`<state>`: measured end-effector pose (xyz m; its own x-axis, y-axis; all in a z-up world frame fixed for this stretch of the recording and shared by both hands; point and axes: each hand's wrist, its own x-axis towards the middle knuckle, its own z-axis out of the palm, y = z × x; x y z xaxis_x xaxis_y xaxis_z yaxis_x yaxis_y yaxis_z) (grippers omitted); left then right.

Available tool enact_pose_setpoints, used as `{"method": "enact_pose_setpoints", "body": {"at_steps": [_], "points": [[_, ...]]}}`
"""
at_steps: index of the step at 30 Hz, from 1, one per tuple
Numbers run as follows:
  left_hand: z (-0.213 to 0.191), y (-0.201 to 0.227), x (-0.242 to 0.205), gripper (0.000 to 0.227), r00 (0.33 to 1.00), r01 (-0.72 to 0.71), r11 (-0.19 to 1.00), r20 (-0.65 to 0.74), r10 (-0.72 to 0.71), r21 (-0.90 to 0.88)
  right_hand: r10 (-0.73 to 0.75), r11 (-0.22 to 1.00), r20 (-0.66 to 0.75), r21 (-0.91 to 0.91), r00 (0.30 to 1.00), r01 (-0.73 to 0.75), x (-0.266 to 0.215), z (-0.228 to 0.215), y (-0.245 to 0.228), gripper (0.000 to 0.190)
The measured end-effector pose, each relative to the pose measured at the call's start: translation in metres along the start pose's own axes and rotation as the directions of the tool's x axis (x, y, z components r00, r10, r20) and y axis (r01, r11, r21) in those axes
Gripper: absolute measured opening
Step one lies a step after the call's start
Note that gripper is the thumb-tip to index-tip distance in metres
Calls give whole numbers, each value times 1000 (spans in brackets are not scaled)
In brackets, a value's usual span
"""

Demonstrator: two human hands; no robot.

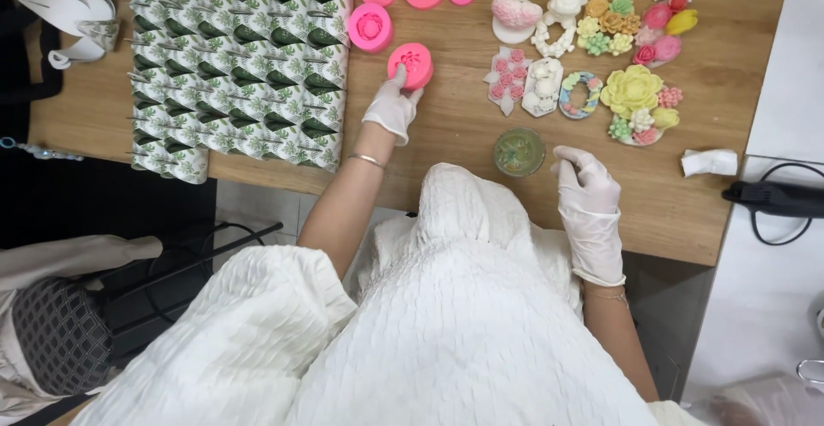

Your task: Sort and organize various silicone candle molds on shelves and a workbench.

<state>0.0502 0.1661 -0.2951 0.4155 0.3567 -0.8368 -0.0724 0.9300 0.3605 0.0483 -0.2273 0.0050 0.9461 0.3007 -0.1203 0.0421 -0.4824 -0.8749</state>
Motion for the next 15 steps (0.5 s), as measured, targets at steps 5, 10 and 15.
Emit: {"method": "enact_pose_setpoints", "body": {"at_steps": [5,10,15], "points": [[59,3,-13,47,990,-126,991,-72,124,-31,22,1000,-7,-17,1000,-22,-1,-2,0,19],[68,1,25,45,966,-249,967,-87,244,-56,-18,1000,-30,-19,999,17,-2,-6,-1,20],[80,3,17,45,969,-210,973,-156,194,-94,32,999,-45,-27,998,-33,0,-3,3,20]]}}
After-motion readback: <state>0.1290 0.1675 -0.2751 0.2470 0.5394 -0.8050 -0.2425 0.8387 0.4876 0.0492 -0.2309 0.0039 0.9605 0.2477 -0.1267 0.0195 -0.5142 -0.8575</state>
